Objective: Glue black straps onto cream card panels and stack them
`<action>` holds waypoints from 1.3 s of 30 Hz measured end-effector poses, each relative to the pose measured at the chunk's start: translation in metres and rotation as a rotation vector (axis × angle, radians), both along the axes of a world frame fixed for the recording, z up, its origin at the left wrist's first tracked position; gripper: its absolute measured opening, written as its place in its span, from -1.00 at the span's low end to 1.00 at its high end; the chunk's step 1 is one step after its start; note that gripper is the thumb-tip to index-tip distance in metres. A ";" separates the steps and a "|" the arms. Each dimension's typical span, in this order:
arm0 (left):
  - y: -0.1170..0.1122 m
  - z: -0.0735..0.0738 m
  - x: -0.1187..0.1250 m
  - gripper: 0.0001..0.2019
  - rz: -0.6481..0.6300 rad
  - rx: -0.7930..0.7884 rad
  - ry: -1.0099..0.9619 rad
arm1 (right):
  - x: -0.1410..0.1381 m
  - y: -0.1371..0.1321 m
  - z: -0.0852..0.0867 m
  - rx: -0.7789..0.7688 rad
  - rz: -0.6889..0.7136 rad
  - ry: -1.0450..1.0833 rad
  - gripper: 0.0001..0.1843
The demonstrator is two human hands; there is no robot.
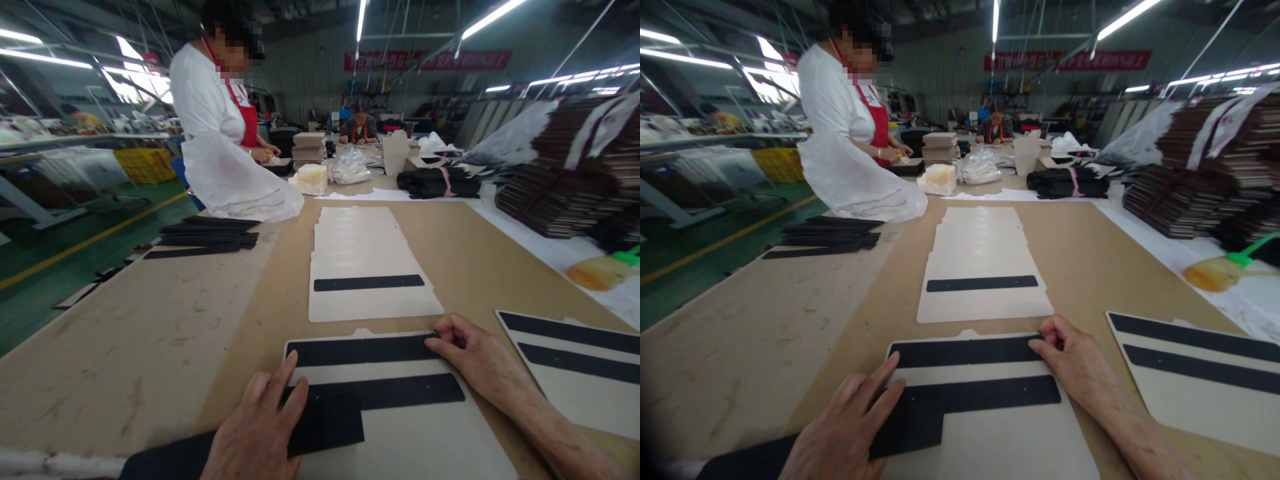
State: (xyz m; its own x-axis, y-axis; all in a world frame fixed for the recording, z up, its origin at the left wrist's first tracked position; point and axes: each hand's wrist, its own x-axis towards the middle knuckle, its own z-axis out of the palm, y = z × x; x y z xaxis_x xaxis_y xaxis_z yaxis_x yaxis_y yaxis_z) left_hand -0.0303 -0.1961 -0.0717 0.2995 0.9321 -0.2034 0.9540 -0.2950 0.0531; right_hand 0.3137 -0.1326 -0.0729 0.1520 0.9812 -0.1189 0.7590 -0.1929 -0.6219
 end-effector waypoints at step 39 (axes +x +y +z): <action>0.026 0.043 0.048 -0.42 -0.037 0.051 0.089 | -0.058 -0.031 0.020 0.141 0.621 -0.952 -0.17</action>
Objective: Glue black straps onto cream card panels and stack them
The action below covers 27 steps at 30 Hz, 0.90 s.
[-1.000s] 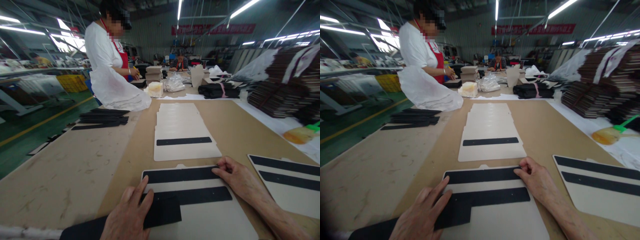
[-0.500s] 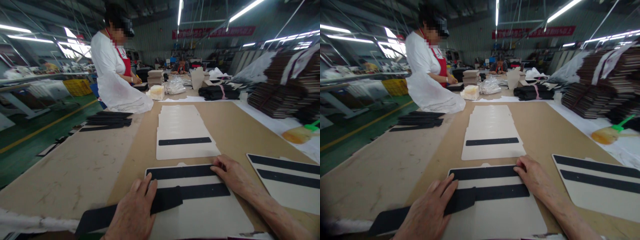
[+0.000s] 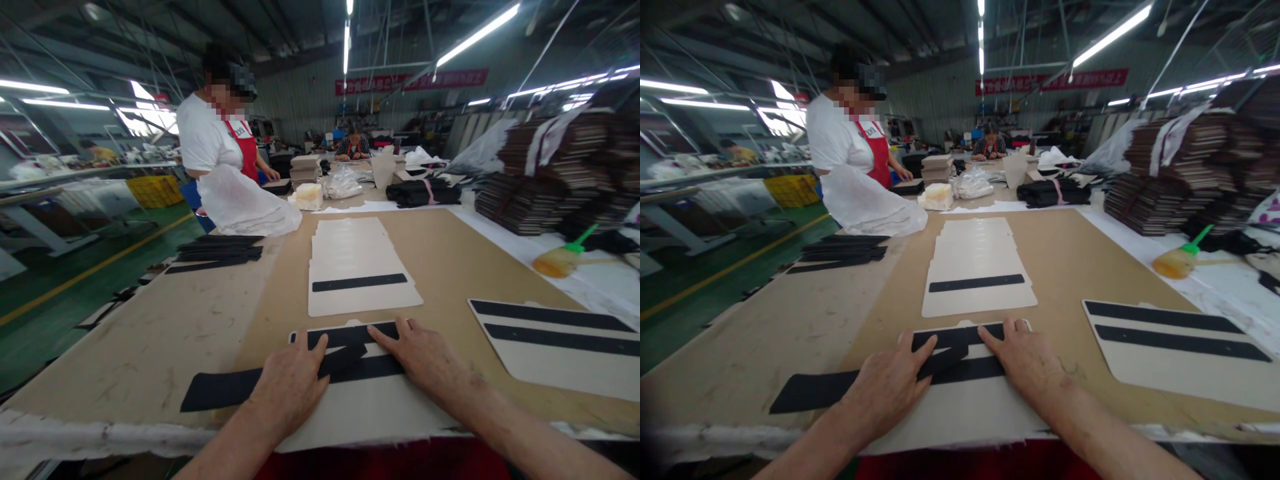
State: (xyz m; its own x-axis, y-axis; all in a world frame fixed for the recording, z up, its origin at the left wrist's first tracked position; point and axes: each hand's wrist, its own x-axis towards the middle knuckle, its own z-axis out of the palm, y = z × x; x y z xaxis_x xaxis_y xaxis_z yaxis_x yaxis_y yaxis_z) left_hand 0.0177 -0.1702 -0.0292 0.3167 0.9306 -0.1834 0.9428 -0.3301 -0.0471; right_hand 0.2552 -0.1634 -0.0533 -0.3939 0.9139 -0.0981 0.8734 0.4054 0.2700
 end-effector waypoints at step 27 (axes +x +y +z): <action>-0.001 -0.051 -0.087 -0.55 0.012 0.254 -0.584 | -0.033 -0.066 -0.022 -0.073 0.259 0.592 -0.35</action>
State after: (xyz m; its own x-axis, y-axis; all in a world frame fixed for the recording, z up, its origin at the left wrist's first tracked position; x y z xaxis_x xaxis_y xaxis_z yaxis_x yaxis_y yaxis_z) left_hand -0.0697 -0.1713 -0.0802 0.2870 0.9266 0.2431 0.8404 -0.3653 0.4003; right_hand 0.2218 -0.2298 -0.0756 -0.6075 0.7810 0.1449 0.7371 0.6222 -0.2637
